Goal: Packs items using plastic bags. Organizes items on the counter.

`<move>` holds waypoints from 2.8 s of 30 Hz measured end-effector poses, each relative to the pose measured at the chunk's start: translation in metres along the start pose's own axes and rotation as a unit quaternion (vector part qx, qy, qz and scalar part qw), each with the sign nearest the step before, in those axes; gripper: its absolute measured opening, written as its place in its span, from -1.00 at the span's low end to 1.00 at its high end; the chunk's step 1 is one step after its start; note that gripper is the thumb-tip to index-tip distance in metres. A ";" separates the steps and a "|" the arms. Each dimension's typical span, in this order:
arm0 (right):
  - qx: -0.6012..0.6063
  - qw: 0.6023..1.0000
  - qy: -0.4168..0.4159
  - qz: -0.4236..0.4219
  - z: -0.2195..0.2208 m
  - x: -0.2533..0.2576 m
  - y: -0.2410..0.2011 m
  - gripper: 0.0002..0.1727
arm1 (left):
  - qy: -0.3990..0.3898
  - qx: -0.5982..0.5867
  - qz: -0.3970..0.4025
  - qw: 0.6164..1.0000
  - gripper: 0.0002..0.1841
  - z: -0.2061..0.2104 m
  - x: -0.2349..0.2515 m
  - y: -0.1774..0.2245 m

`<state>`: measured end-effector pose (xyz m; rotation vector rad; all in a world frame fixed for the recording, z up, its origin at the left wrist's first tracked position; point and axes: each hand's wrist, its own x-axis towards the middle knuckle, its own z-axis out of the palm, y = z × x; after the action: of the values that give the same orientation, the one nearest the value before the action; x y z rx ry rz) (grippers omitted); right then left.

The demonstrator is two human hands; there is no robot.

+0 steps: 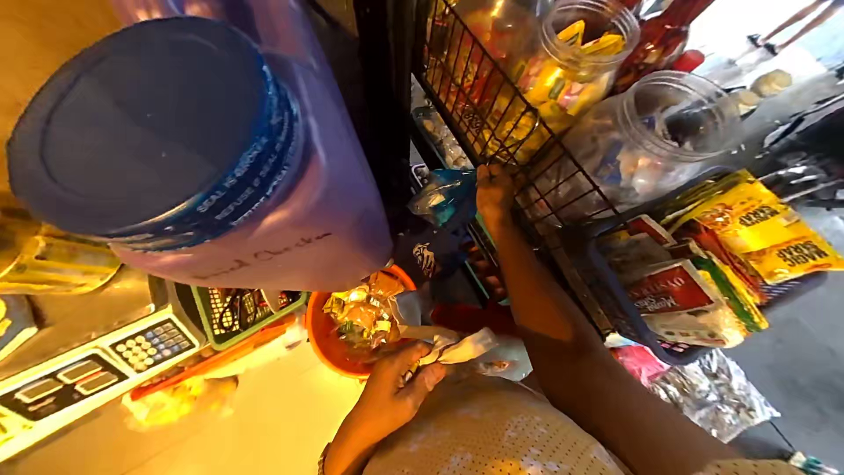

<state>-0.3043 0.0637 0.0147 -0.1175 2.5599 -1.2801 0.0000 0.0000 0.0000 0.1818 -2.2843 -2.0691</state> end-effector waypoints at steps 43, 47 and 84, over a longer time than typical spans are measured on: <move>0.132 0.990 0.032 -0.033 -0.047 -0.080 0.150 -0.28 | -0.040 0.026 -0.133 0.990 -0.82 0.016 0.032 -0.023; 0.126 0.984 0.123 -0.023 -0.032 -0.107 0.153 -0.38 | -0.079 0.076 -0.088 0.990 -0.76 0.015 0.034 -0.031; -0.355 0.934 -0.020 0.019 -0.090 -0.091 0.124 -0.47 | 0.079 0.453 -0.009 0.888 -0.65 0.135 0.233 -0.032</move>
<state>-0.2359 0.2263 -0.0136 -0.2276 2.8374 -0.2773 -0.2460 0.1018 -0.0546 0.3768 -2.9162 -0.7796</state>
